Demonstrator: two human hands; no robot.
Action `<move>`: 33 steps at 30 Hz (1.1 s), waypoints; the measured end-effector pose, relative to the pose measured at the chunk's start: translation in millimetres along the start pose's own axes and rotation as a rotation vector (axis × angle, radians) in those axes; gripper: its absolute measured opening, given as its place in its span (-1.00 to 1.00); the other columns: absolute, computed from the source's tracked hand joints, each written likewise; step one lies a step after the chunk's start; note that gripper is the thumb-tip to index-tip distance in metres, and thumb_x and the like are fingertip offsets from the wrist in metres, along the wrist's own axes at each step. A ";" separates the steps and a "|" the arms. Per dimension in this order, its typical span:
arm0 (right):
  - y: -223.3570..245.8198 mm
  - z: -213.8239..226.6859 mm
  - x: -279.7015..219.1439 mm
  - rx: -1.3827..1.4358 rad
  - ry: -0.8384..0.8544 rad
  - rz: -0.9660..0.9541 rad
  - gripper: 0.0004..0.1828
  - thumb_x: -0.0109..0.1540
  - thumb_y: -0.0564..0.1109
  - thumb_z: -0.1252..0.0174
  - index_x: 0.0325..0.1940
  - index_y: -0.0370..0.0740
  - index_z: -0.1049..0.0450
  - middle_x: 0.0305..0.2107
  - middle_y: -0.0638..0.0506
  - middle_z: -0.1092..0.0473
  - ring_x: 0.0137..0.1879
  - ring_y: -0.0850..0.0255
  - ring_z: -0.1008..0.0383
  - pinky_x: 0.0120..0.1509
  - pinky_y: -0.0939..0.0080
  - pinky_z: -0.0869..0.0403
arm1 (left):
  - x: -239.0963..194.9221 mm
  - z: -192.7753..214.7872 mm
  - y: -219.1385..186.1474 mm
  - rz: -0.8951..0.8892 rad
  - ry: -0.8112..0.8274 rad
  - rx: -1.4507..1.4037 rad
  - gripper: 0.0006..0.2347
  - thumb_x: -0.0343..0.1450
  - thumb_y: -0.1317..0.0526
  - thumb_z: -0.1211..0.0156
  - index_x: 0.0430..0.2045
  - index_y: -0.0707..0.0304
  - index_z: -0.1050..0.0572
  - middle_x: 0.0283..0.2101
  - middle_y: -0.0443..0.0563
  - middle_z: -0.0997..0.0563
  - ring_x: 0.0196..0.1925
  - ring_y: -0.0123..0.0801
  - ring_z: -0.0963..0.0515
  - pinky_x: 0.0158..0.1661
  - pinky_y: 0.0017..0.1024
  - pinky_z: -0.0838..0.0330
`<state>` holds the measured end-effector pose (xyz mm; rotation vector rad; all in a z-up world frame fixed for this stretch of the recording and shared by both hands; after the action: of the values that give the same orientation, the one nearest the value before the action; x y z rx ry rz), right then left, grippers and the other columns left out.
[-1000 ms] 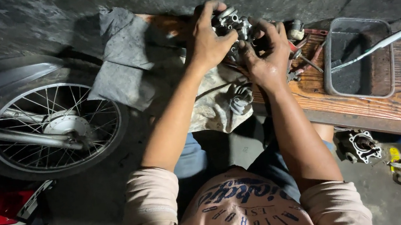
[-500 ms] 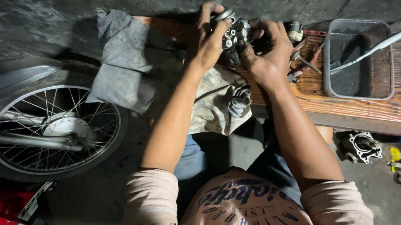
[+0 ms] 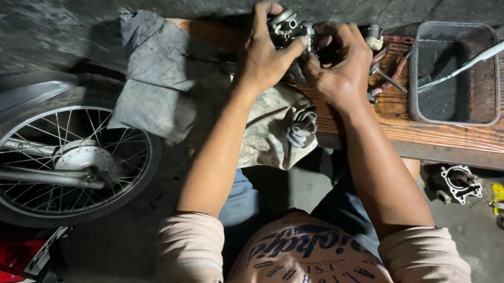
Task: The person sits on the floor and works on a motorcycle carburetor placed on a low wooden table. They handle small metal parts and gaskets, then use a screwdriver to tighten screws on the carburetor body.
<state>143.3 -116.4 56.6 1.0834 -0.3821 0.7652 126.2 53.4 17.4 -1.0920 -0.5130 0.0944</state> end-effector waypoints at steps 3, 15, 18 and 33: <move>-3.5 -0.4 1.7 0.059 0.040 -0.015 -0.58 0.04 -0.28 -0.15 0.00 -0.29 -0.52 -0.29 -0.04 -0.36 -0.17 0.13 -0.36 -0.08 0.16 -0.35 | -0.1 -7.5 9.2 0.009 -0.009 0.010 -0.46 0.29 0.01 -0.42 0.03 -0.04 -0.19 0.09 -0.14 -0.42 0.14 -0.27 -0.51 0.17 -0.21 -0.38; -16.7 43.1 15.7 0.071 0.153 -0.082 -0.69 0.33 -0.24 -0.13 0.16 -0.29 -0.54 -0.09 -0.10 -0.54 0.04 0.07 -0.54 0.10 0.10 -0.53 | 5.6 -12.4 13.1 0.020 -0.194 0.080 -0.43 0.08 0.20 -0.41 -0.09 0.00 -0.22 -0.06 -0.13 -0.39 -0.01 -0.31 -0.47 0.05 -0.41 -0.37; -53.6 77.0 15.7 0.041 0.033 -0.283 -0.71 0.31 -0.33 -0.15 0.10 -0.23 -0.59 -0.22 0.12 -0.50 -0.12 0.37 -0.47 -0.11 0.46 -0.38 | 11.4 -16.6 24.3 0.055 -0.122 0.075 -0.34 0.07 0.18 -0.46 0.05 0.03 -0.23 0.06 -0.07 -0.44 0.10 -0.25 -0.49 0.14 -0.34 -0.36; -46.0 84.9 -53.1 -1.010 0.672 -0.106 -0.63 0.14 0.29 -0.22 0.03 0.45 -0.60 -0.04 -0.07 -0.36 0.20 -0.38 -0.25 0.06 -0.60 -0.32 | 22.2 -20.9 22.7 0.011 0.137 -0.021 -0.53 0.20 0.19 -0.43 -0.02 -0.05 -0.41 0.15 -0.03 -0.51 0.25 -0.19 -0.43 0.26 -0.29 -0.23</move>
<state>146.7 -223.5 30.9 -0.1194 -0.0891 0.6636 159.0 54.0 -1.9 -1.1133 -0.3854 0.0233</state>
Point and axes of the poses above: each hand's wrist, its own x-axis towards the middle knuckle, its own z-axis out of the back of the hand, y = z × x, the point moved 9 cm from there along x, towards the middle knuckle
